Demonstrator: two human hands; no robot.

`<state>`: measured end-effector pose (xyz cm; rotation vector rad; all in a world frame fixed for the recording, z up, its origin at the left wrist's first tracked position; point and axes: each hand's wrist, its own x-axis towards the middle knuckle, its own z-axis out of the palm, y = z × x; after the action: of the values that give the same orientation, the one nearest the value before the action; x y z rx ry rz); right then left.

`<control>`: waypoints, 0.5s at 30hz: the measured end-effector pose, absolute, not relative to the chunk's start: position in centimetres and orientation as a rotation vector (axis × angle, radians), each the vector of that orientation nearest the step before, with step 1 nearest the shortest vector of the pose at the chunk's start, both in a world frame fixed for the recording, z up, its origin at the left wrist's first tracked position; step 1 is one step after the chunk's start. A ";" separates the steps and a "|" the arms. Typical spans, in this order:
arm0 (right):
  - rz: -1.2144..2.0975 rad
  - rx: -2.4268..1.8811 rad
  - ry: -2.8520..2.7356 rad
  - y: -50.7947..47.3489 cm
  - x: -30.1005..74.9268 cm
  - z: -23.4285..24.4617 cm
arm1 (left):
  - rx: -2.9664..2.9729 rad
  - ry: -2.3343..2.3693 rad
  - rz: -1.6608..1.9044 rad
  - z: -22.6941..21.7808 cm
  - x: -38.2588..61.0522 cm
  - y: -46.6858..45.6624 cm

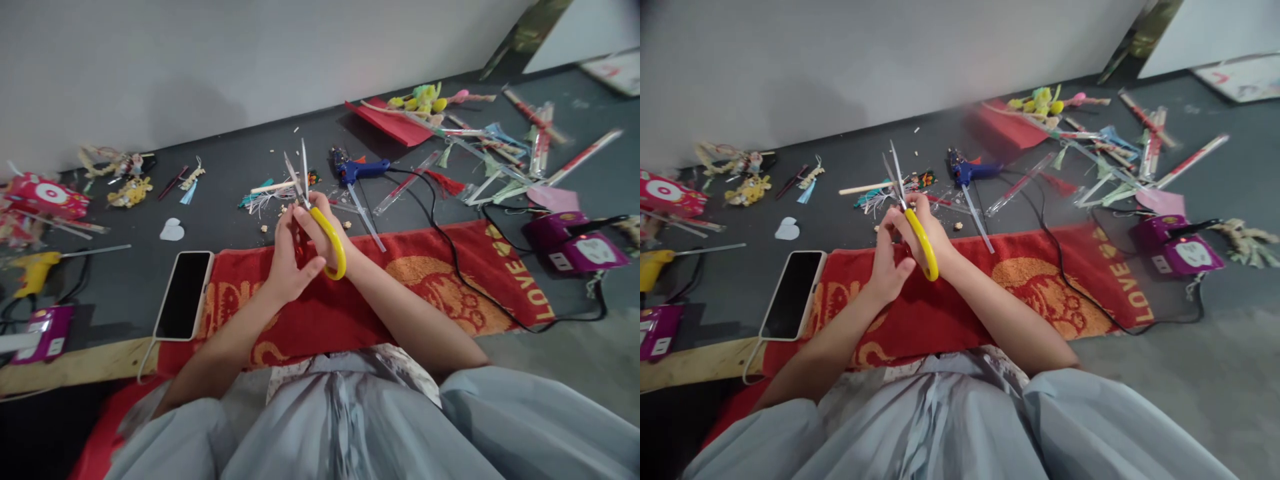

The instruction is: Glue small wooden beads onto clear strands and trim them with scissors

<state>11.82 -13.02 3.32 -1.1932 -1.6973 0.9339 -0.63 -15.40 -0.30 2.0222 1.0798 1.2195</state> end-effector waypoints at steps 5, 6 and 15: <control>1.150 -1.181 -1.578 -13.5 11.7 4.2 | 2.068 1.212 1.085 -0.7 0.2 -16.6; 1.141 -1.176 -1.585 -13.5 11.7 4.3 | 2.064 1.238 1.078 -0.7 0.3 -16.7; 1.164 -1.126 -1.584 -13.3 11.5 4.3 | 2.077 1.297 1.136 -0.9 0.4 -16.2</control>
<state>11.47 -13.28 4.25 -1.1263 -1.5837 1.1639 0.44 -16.19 -0.87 2.0765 1.2970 1.1359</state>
